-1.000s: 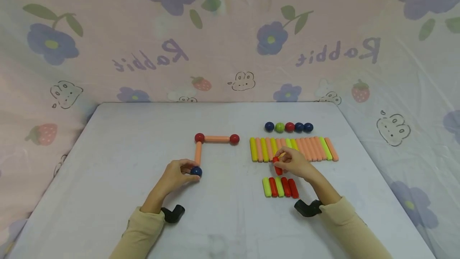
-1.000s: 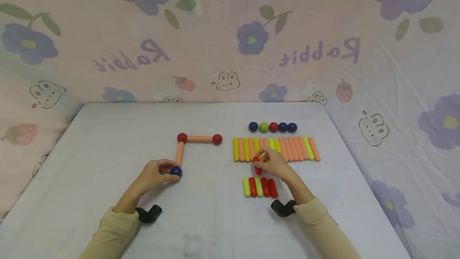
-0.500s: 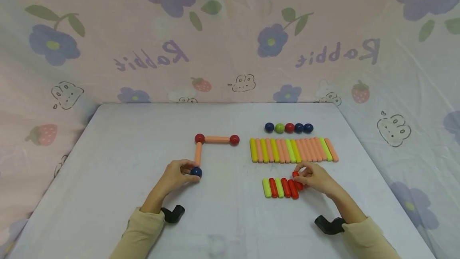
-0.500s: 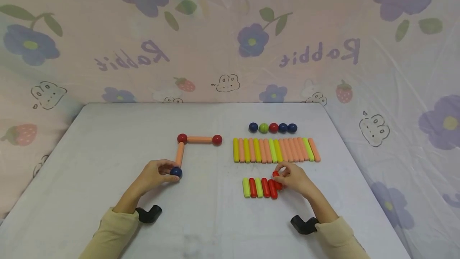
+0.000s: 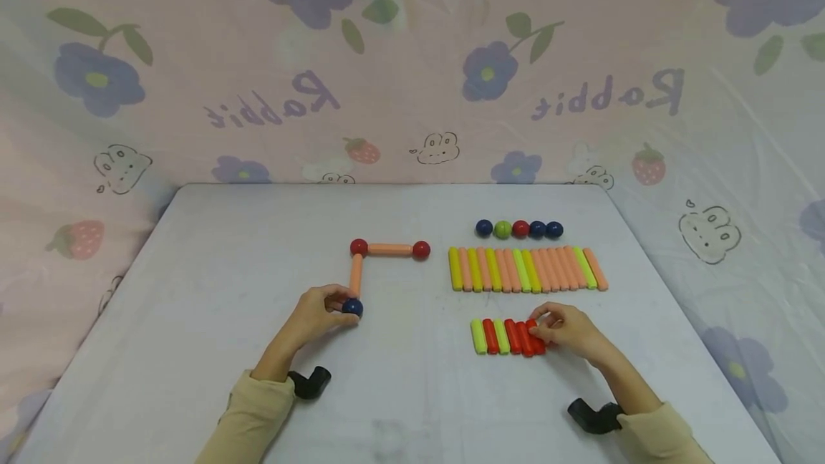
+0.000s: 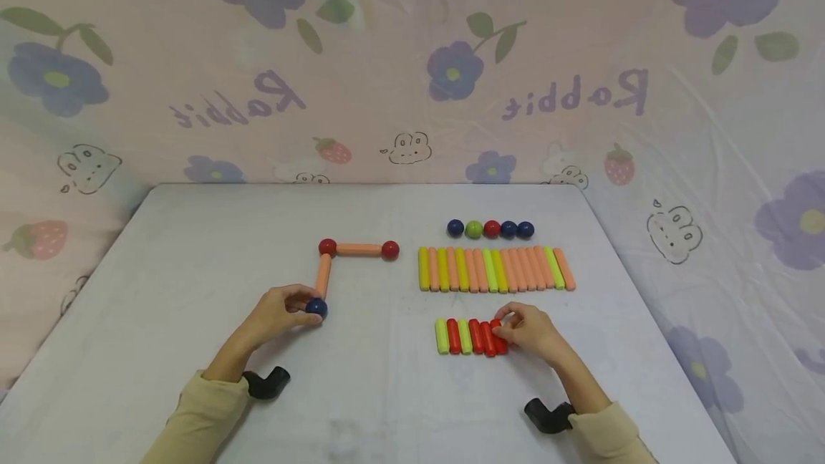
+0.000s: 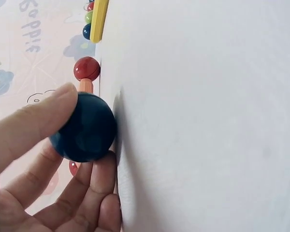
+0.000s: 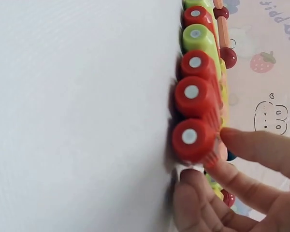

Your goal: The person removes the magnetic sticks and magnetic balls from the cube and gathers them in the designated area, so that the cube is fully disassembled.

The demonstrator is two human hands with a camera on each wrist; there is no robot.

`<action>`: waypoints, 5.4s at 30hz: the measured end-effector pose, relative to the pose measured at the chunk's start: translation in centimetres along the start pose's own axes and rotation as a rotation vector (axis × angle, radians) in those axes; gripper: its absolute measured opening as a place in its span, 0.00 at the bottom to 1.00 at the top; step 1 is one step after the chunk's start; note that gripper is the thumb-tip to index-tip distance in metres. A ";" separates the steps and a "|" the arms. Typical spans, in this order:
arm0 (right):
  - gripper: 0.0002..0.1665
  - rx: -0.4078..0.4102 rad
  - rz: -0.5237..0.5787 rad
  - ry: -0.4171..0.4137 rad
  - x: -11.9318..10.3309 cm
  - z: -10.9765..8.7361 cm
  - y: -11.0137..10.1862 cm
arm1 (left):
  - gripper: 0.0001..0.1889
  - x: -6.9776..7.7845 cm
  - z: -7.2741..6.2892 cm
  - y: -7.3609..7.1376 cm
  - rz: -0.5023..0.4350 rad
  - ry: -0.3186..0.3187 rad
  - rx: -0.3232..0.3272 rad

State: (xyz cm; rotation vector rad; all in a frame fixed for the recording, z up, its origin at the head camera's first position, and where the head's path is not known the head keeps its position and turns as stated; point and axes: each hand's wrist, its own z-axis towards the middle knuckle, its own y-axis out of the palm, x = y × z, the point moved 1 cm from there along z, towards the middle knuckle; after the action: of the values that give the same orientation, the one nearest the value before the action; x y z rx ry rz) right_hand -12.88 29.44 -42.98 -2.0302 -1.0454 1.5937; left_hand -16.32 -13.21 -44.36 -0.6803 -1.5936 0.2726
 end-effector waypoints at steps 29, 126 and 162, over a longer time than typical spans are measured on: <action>0.27 -0.178 0.397 -0.225 -15.0 6.8 15.4 | 0.28 -1.2 6.6 -4.6 0.003 0.022 -0.090; 0.04 -0.046 -0.053 -0.226 -13.6 9.6 10.9 | 0.12 0.5 0.9 -0.5 0.253 0.091 -0.157; 0.26 -0.045 0.155 -0.157 -10.6 14.7 1.1 | 0.12 -0.1 1.0 -0.3 0.249 0.082 -0.133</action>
State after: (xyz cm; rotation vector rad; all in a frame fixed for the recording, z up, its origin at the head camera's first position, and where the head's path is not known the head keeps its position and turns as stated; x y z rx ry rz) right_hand -27.31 18.54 -41.00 -2.0881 -1.0064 1.8494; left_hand -17.39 -13.31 -44.48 -0.9835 -1.4582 0.3185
